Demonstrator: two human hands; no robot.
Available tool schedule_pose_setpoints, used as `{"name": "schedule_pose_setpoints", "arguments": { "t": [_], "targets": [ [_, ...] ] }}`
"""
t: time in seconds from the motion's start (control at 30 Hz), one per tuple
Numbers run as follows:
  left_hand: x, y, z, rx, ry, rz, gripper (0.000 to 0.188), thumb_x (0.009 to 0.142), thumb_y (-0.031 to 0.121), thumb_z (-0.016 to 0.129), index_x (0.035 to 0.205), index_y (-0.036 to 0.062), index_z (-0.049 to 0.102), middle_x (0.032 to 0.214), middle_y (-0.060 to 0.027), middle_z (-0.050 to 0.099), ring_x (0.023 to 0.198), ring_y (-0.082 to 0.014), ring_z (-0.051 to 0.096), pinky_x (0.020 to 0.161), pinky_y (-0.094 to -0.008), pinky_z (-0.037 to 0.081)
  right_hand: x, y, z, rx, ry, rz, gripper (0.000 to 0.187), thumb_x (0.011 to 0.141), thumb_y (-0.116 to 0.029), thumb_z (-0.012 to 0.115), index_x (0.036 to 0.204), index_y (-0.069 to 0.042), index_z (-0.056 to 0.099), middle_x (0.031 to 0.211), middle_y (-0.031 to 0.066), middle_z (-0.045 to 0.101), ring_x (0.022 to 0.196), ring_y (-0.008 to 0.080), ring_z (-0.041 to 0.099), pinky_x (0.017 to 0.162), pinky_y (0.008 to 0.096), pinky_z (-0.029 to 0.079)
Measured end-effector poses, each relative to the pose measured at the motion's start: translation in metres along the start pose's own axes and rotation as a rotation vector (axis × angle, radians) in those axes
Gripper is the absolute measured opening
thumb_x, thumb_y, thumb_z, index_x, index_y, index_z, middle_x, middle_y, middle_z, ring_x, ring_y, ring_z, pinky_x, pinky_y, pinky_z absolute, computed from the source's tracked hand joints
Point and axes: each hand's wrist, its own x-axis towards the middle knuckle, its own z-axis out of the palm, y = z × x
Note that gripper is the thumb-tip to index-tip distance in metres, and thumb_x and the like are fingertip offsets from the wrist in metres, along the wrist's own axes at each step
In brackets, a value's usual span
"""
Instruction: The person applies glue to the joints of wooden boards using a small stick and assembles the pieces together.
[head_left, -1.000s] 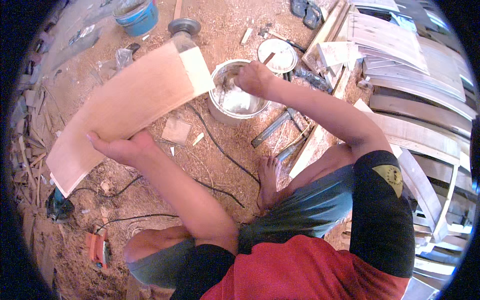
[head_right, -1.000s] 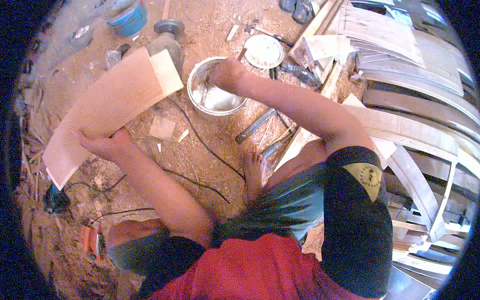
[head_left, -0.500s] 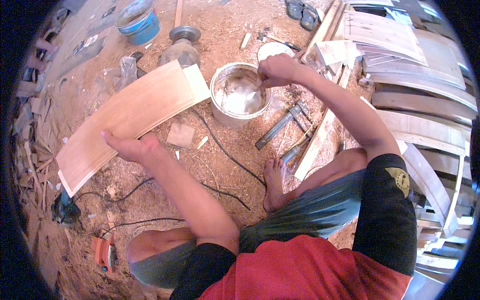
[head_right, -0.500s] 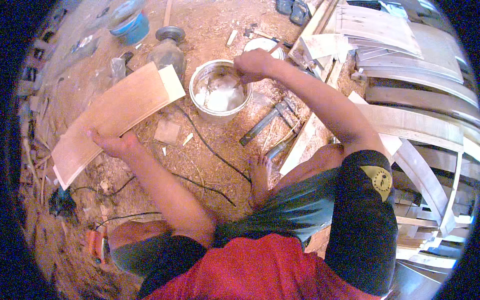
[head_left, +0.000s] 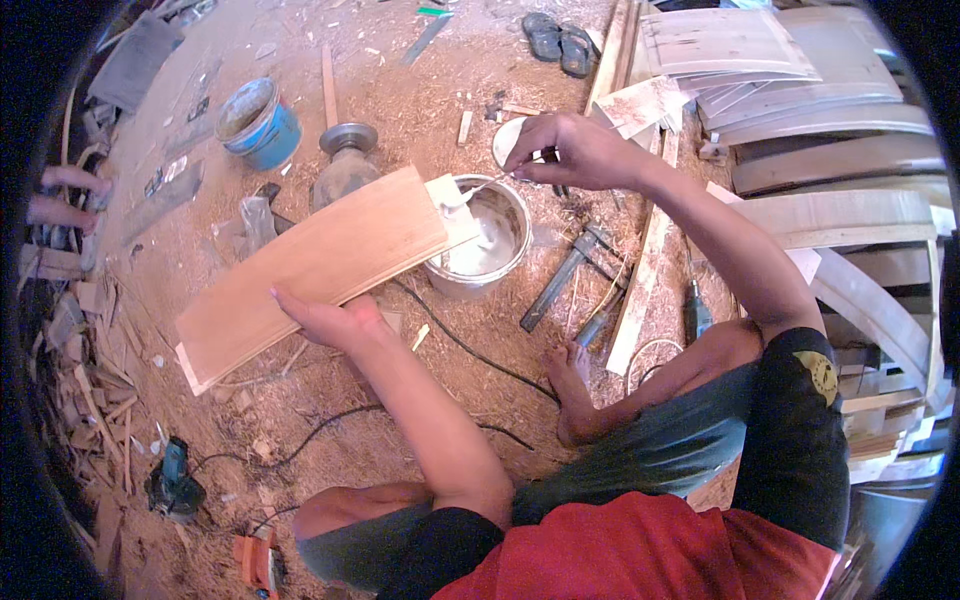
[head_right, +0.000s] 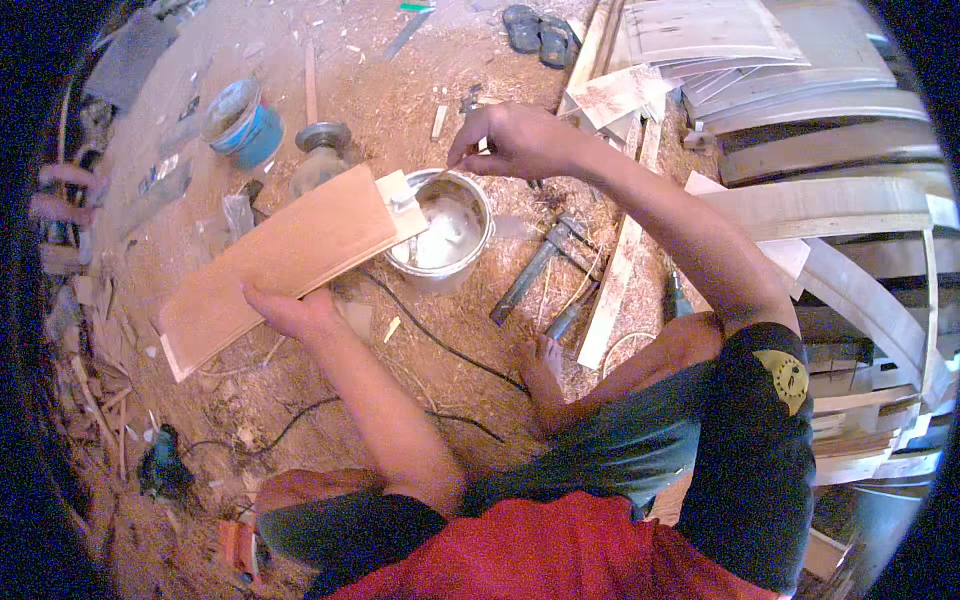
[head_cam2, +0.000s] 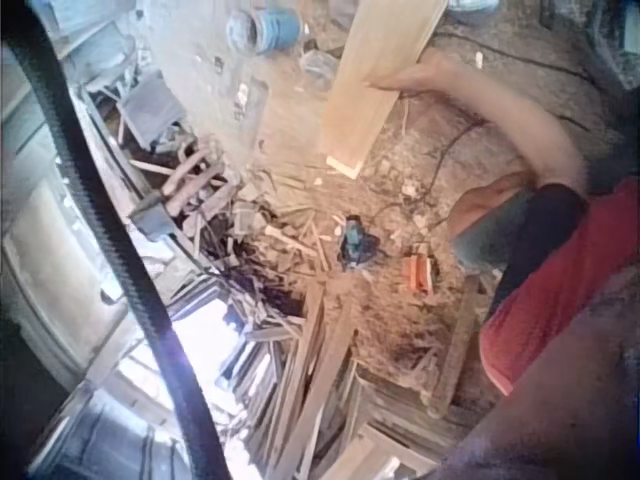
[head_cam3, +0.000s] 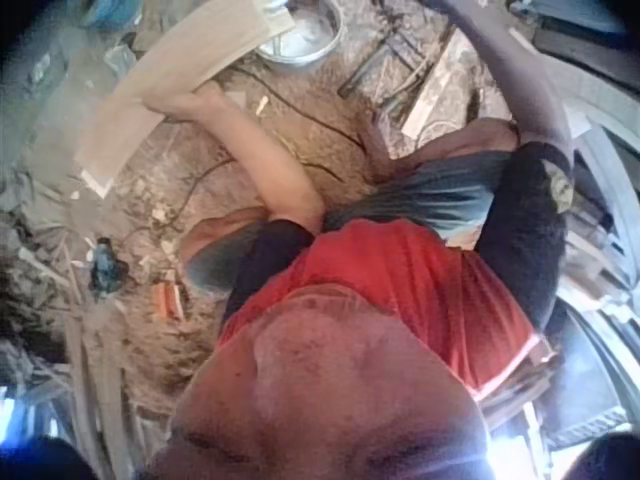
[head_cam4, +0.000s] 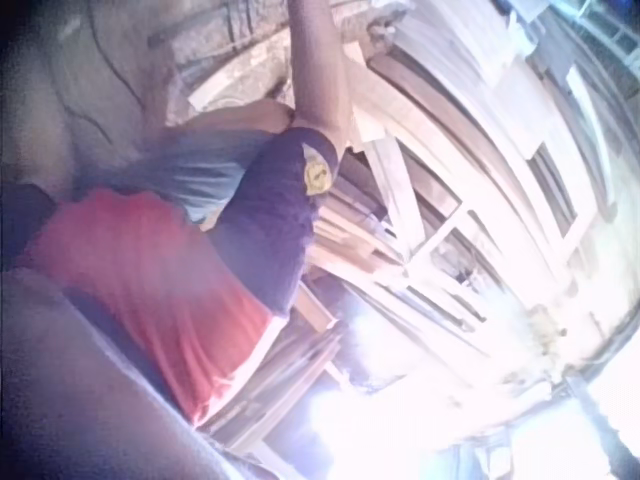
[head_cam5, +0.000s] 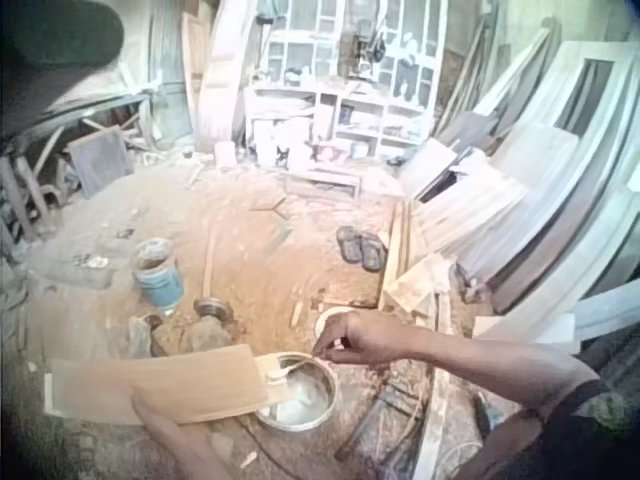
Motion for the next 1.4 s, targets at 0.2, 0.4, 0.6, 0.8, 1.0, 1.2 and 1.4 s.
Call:
{"name": "schedule_pose_setpoints", "arguments": {
  "t": [0.2,0.4,0.6,0.8,1.0,1.2,1.4],
  "targets": [
    [-0.010,-0.004,0.008,-0.021,-0.005,-0.090,0.063,0.095,0.049,0.050,0.143,0.0079,0.041,0.142,-0.0138,0.050,0.129,-0.0358,0.049,0.108,-0.0572,0.037,-0.014,-0.001,0.010,-0.246,0.260,0.019,0.017,0.087,-0.019,0.068,0.103,-0.016,0.074,0.093,0.0111,0.066,0.086,0.0318,0.066,0.074,0.0427,0.054],
    [-0.015,0.003,0.011,-0.050,-0.002,-0.151,0.065,0.094,0.047,0.052,0.145,0.0085,0.039,0.145,-0.0130,0.047,0.131,-0.0339,0.048,0.109,-0.0566,0.037,-0.011,-0.009,0.036,-0.332,0.375,0.018,0.018,0.088,-0.017,0.069,0.104,-0.018,0.076,0.090,0.0074,0.064,0.080,0.0270,0.066,0.068,0.0399,0.054],
    [-0.002,0.000,-0.003,-0.081,-0.008,-0.102,0.065,0.094,0.049,0.053,0.144,0.0098,0.040,0.144,-0.0128,0.048,0.130,-0.0337,0.048,0.108,-0.0583,0.038,-0.012,-0.015,0.052,-0.280,0.374,-0.018,0.021,0.089,-0.023,0.067,0.109,-0.020,0.074,0.092,0.0067,0.062,0.076,0.0285,0.065,0.066,0.0409,0.053],
    [-0.013,0.006,0.004,-0.051,0.056,-0.091,0.066,0.096,0.051,0.050,0.146,0.0100,0.038,0.145,-0.0139,0.047,0.132,-0.0342,0.047,0.109,-0.0586,0.036,-0.017,-0.027,0.050,-0.383,0.301,0.043,0.022,0.089,-0.023,0.067,0.110,-0.021,0.073,0.093,0.0060,0.061,0.075,0.0284,0.065,0.064,0.0407,0.053],
    [0.001,0.000,-0.011,-0.071,0.032,-0.097,0.065,0.094,0.050,0.045,0.144,0.0085,0.039,0.144,-0.0155,0.048,0.131,-0.0369,0.048,0.107,-0.0609,0.037,-0.024,-0.035,0.052,-0.379,0.237,-0.001,0.023,0.088,-0.021,0.067,0.110,-0.021,0.073,0.093,0.0052,0.061,0.074,0.0280,0.066,0.059,0.0408,0.053],
    [0.007,0.000,-0.015,-0.043,0.090,-0.081,0.066,0.091,0.048,0.048,0.143,0.0081,0.039,0.142,-0.0157,0.050,0.129,-0.0371,0.049,0.106,-0.0616,0.038,-0.033,-0.035,0.052,-0.313,0.168,-0.087,0.021,0.087,-0.018,0.061,0.106,-0.016,0.070,0.096,0.0089,0.062,0.077,0.0312,0.067,0.061,0.0430,0.055],
    [0.014,0.008,-0.017,-0.106,0.092,-0.053,0.064,0.096,0.047,0.046,0.147,0.0086,0.036,0.145,-0.0150,0.046,0.130,-0.0369,0.048,0.107,-0.0606,0.038,-0.036,-0.030,0.031,-0.007,0.087,-0.220,0.018,0.088,-0.012,0.068,0.106,-0.011,0.073,0.092,0.0069,0.064,0.077,0.0230,0.065,0.065,0.0361,0.051]
  ]
}}
